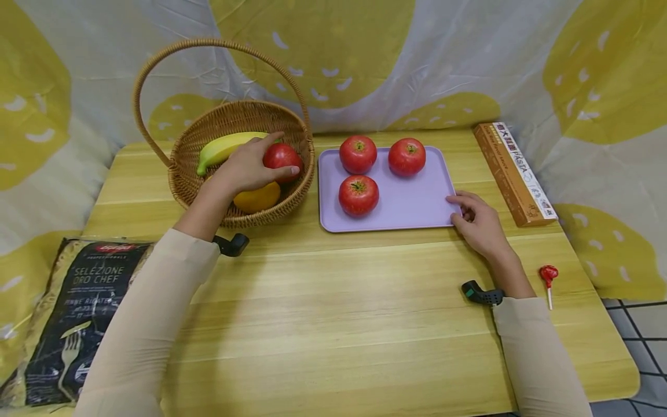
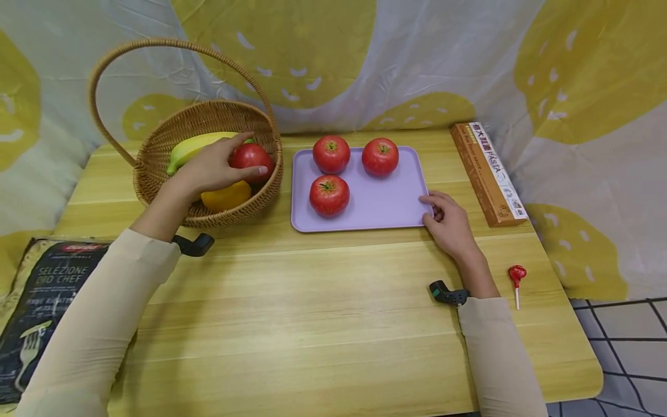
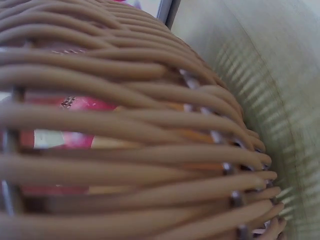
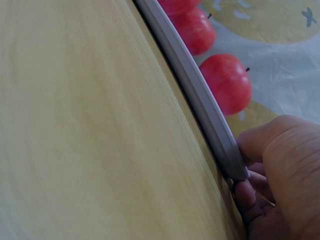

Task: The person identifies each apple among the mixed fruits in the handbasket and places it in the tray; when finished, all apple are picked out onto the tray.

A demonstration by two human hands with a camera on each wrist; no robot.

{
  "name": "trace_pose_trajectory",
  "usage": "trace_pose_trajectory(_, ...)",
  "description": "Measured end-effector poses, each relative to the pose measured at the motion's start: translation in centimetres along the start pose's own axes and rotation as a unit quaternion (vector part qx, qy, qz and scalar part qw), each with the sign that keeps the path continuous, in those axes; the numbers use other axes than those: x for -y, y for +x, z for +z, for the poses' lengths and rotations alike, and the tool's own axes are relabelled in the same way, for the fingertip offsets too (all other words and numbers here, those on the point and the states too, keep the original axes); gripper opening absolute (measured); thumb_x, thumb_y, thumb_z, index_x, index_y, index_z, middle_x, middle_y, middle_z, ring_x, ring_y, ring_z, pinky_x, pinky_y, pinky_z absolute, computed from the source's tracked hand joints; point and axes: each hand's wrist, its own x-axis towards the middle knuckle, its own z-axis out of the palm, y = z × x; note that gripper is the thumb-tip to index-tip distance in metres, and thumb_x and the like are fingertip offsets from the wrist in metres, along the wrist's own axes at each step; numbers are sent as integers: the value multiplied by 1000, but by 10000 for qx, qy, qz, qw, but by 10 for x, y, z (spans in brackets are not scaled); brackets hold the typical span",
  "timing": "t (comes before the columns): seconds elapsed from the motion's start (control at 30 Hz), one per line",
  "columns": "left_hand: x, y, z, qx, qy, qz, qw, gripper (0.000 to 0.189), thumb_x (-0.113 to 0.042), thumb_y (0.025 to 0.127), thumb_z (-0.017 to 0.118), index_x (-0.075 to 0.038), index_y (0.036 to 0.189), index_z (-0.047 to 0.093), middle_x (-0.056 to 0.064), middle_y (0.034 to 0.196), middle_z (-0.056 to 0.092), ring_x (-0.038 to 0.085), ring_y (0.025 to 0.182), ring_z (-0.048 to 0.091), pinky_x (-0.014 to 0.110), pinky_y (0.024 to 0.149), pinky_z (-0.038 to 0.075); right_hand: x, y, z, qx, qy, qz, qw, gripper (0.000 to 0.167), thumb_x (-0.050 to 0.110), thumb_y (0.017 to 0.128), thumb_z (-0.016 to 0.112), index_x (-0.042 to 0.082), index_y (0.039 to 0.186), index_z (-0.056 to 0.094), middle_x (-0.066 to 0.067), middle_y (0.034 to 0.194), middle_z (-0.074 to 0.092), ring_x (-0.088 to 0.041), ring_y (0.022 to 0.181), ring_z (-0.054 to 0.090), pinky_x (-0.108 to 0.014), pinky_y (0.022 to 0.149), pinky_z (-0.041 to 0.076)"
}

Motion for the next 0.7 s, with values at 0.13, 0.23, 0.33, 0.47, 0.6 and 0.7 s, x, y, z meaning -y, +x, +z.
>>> trace_pose_trajectory(0.13, -1, 0, 1, 162, 240, -2, 9996, 87, -59, 96, 61, -24, 166, 21, 28, 160, 30, 51, 139, 43, 68, 113, 34, 0, 0, 0, -14, -22, -19, 10000, 39, 12, 100, 59, 4, 138, 65, -16, 146, 54, -23, 95, 48, -16, 73, 37)
trace_pose_trajectory(0.23, -2, 0, 1, 241, 368, -29, 9990, 84, -57, 98, 60, -24, 166, 23, 28, 159, 29, 49, 140, 41, 69, 113, 33, 0, 0, 0, -34, -17, -53, 10000, 38, 11, 100, 59, 3, 137, 65, -16, 146, 54, -22, 94, 48, -16, 73, 37)
trace_pose_trajectory(0.33, -3, 0, 2, 256, 409, -83, 9988, 84, -54, 98, 61, -22, 165, 23, 29, 157, 31, 48, 141, 41, 70, 112, 35, 0, 0, 0, -37, -34, -62, 10000, 38, 11, 100, 60, 3, 137, 65, -17, 147, 54, -22, 94, 48, -15, 73, 36)
trace_pose_trajectory(0.47, -3, 2, 6, 215, 417, -116, 9988, 86, -51, 96, 65, -21, 165, 22, 30, 158, 33, 48, 144, 36, 71, 112, 36, 0, -1, 0, 3, -31, -30, 10000, 39, 12, 100, 60, 4, 138, 65, -17, 149, 53, -23, 95, 48, -16, 73, 36)
trace_pose_trajectory(0.6, -4, 3, 8, 48, 435, -86, 9990, 86, -49, 93, 70, -19, 162, 27, 30, 153, 39, 49, 141, 38, 70, 108, 39, 0, -1, 0, 5, -20, -23, 10000, 39, 12, 100, 59, 4, 138, 65, -16, 147, 53, -23, 95, 47, -16, 73, 36)
trace_pose_trajectory(0.7, -5, 3, 8, -144, 469, -52, 9988, 83, -47, 92, 73, -17, 158, 33, 28, 145, 49, 47, 135, 44, 69, 104, 42, 1, -1, 0, -3, -5, -16, 10000, 38, 12, 100, 59, 4, 138, 65, -16, 147, 53, -23, 95, 47, -15, 73, 36)
